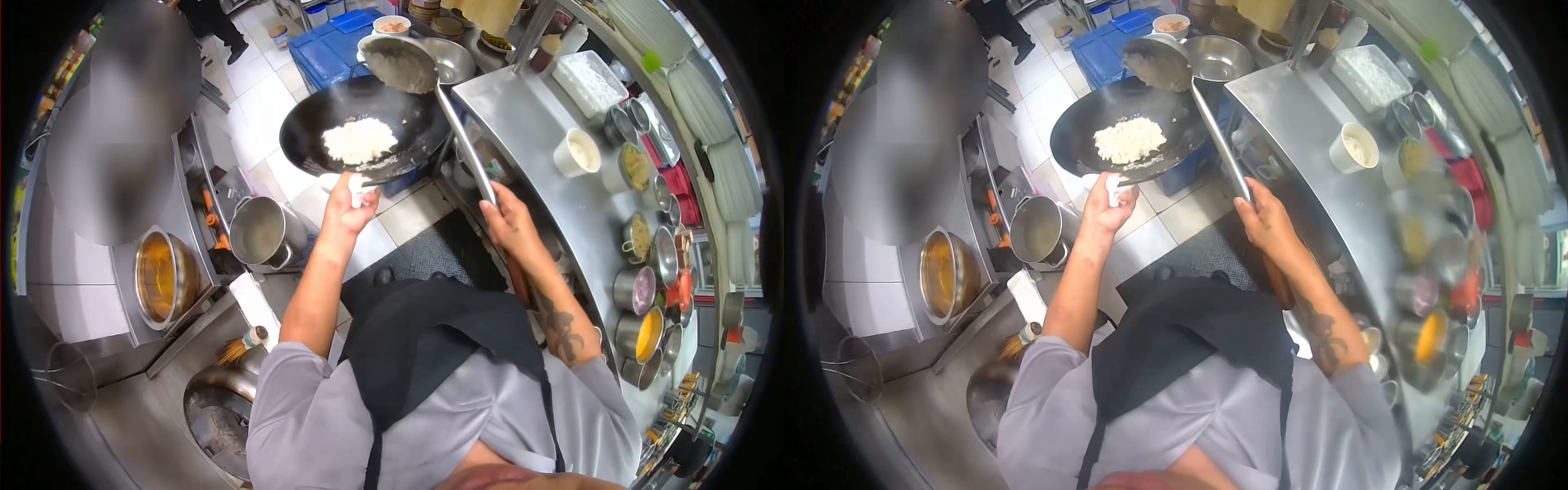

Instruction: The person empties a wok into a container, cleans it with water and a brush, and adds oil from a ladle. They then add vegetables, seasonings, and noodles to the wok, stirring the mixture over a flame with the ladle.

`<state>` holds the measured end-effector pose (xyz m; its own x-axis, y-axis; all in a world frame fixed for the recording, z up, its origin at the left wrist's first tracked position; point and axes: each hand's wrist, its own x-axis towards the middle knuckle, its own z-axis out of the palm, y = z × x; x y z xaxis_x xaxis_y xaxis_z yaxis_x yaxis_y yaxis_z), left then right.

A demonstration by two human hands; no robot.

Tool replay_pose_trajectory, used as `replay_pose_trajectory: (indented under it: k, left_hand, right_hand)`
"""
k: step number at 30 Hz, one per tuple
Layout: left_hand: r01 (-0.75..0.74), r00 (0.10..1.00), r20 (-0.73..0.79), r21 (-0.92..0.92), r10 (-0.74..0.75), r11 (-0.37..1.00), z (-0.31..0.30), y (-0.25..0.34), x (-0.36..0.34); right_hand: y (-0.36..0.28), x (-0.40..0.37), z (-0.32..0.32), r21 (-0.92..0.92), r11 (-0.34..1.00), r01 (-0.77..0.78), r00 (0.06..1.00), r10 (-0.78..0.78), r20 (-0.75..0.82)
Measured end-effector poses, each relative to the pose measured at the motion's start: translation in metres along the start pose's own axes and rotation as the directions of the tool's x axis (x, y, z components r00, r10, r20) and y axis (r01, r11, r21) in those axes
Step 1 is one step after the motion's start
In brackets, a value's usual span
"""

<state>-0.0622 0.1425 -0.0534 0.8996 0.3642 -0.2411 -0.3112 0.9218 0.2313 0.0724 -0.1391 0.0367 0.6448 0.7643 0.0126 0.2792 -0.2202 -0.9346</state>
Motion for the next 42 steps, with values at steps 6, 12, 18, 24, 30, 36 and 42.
replay_pose_trajectory:
  k: [6,12,18,24,30,36,42]
  left_hand:
    - [-0.161,0.9,-0.291,0.469,0.323,0.869,0.012,-0.033,-0.053]
    - [-0.135,0.89,-0.265,0.624,0.371,0.77,-0.01,-0.061,-0.052]
    - [0.228,0.967,-0.142,0.111,-0.212,0.967,-0.031,-0.04,-0.054]
    - [0.291,0.952,-0.111,0.035,-0.285,0.956,-0.014,-0.077,-0.057]
    - [0.358,0.934,-0.047,0.09,-0.355,0.929,0.009,-0.078,-0.046]
    - [0.388,0.921,-0.03,0.118,-0.388,0.914,0.028,-0.088,-0.046]
    - [0.419,0.908,-0.001,0.066,-0.42,0.906,0.032,-0.087,-0.057]
  right_hand:
    - [0.005,0.053,0.008,-0.101,0.995,-0.023,1.0,0.023,-0.008]
    - [0.007,0.043,0.026,0.372,0.717,-0.59,0.802,0.464,0.377]
    - [0.009,-0.005,-0.01,0.578,0.329,-0.747,0.661,0.469,0.586]
    - [0.018,-0.058,-0.044,0.741,0.351,-0.572,0.807,0.401,0.433]
    - [0.014,-0.075,-0.076,0.9,0.121,-0.419,0.874,0.322,0.364]
    - [-0.018,-0.111,-0.138,0.832,0.523,-0.185,0.924,0.38,-0.034]
    - [0.026,-0.095,-0.187,0.139,0.977,-0.165,0.84,0.212,-0.499]
